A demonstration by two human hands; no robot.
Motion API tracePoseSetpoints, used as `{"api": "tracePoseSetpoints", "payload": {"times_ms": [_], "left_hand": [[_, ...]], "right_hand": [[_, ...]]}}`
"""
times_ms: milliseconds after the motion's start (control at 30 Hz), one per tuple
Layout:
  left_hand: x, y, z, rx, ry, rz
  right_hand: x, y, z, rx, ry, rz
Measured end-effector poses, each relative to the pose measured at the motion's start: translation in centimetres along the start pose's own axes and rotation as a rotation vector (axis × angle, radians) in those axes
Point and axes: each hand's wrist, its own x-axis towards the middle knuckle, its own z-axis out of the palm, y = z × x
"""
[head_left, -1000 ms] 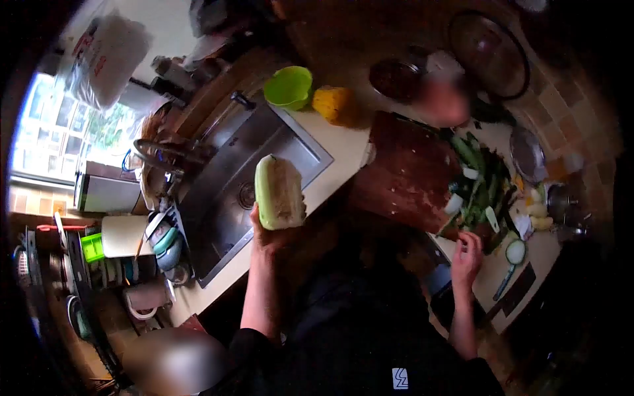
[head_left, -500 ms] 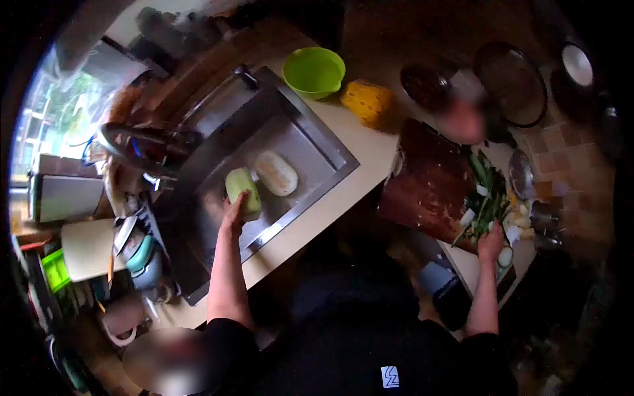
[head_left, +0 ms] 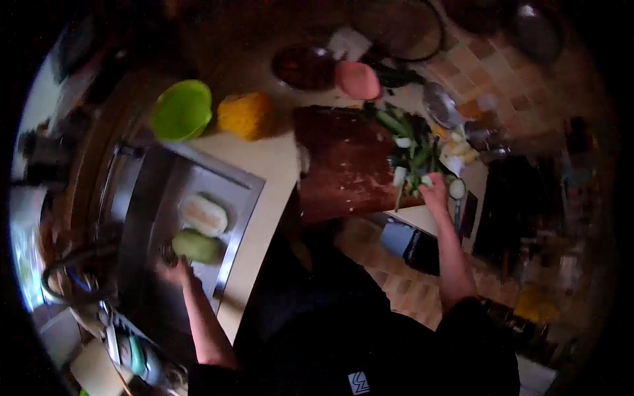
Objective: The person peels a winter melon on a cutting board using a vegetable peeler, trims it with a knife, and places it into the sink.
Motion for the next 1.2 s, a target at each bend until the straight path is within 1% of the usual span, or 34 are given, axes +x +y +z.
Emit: {"api": "tracePoseSetpoints", "payload": {"times_ms": [67, 100, 200, 233, 267, 333, 367, 400, 467, 533, 600, 633, 733, 800, 833, 867, 900, 933, 967, 1000, 1033, 1067, 1133, 1200], "left_hand": [[-3.0, 10.5, 3.0, -0.007, 0.008, -0.317], [-0.6, 7.6, 2.1, -0.086, -0.017, -0.300], [-1.3, 9.8, 5.1, -0.044, 0.042, -0.176], [-1.2, 10.1, 6.0, -0.067, -0.014, -0.180], [-1.3, 10.4, 7.1, -0.127, -0.029, -0.249], [-3.0, 14.0, 9.1, -0.195, -0.088, -0.305], [-3.9, 15.3, 9.5, -0.199, -0.111, -0.280], [-4.5, 16.1, 9.8, -0.205, -0.151, -0.250], [-5.2, 16.5, 10.2, -0.191, -0.204, -0.290], [-6.2, 16.3, 9.8, -0.210, -0.218, -0.364], [-6.7, 15.7, 8.6, -0.218, -0.240, -0.372], [-6.7, 15.1, 7.9, -0.229, -0.232, -0.378], [-7.8, 14.6, 6.1, -0.219, -0.206, -0.406], [-8.6, 14.9, 5.5, -0.153, -0.164, -0.434], [-9.0, 15.3, 5.7, -0.116, -0.140, -0.383], [-9.4, 15.7, 5.8, -0.094, -0.178, -0.341], [-9.7, 16.6, 6.0, -0.070, -0.216, -0.302], [-10.1, 17.7, 6.4, -0.042, -0.255, -0.259], [-11.1, 18.6, 7.3, -0.067, -0.283, -0.250], [-12.0, 19.9, 8.4, -0.084, -0.391, -0.242], [-13.1, 20.6, 9.6, -0.047, -0.452, -0.270], [-14.4, 22.6, 10.8, -0.064, -0.554, -0.321], [-16.9, 25.6, 12.9, -0.235, -0.693, -0.444], [-17.7, 24.7, 13.8, -0.539, -0.689, -0.589]], "right_hand": [[-0.8, -4.1, -1.3, 0.693, -0.138, 0.295], [-1.7, -5.9, -2.4, 0.959, -0.186, 0.410], [-2.6, -8.7, -1.7, 1.173, -0.371, 0.626], [-3.1, -8.4, -0.1, 0.665, -0.295, 0.543], [-3.4, -7.8, 0.0, 0.763, -0.304, 0.526], [-2.9, -6.9, -0.5, 0.944, -0.352, 0.477], [-2.9, -7.2, -1.0, 0.971, -0.399, 0.418], [-3.5, -7.8, -1.1, 0.994, -0.416, 0.409], [-3.5, -9.1, -1.0, 1.033, -0.427, 0.371], [-3.6, -8.6, -0.4, 1.111, -0.443, 0.479], [-3.4, -8.9, -0.2, 1.194, -0.490, 0.568], [-3.5, -9.7, -1.3, 1.425, -0.591, 0.531], [-3.7, -10.5, -1.1, 1.673, -0.653, 0.660], [-4.0, -8.8, 2.3, 1.190, -0.484, 0.583], [-4.7, -10.5, 2.6, 1.118, -0.493, 0.511], [-5.3, -12.2, 3.3, 1.041, -0.502, 0.442], [-5.7, -13.9, 5.0, 0.978, -0.488, 0.466], [-6.6, -15.7, 7.2, 0.786, -0.425, 0.259], [-8.1, -17.5, 8.9, 0.644, -0.441, 0.058], [-9.7, -20.9, 9.9, 0.598, -0.390, -0.086], [-11.1, -23.6, 11.6, 0.593, -0.477, -0.035], [-12.8, -24.8, 14.1, 0.297, -0.222, -0.437], [-16.2, -31.2, 14.4, 0.359, -0.392, -0.359], [-19.1, -35.9, 13.0, 0.307, -0.688, -0.349]]}}
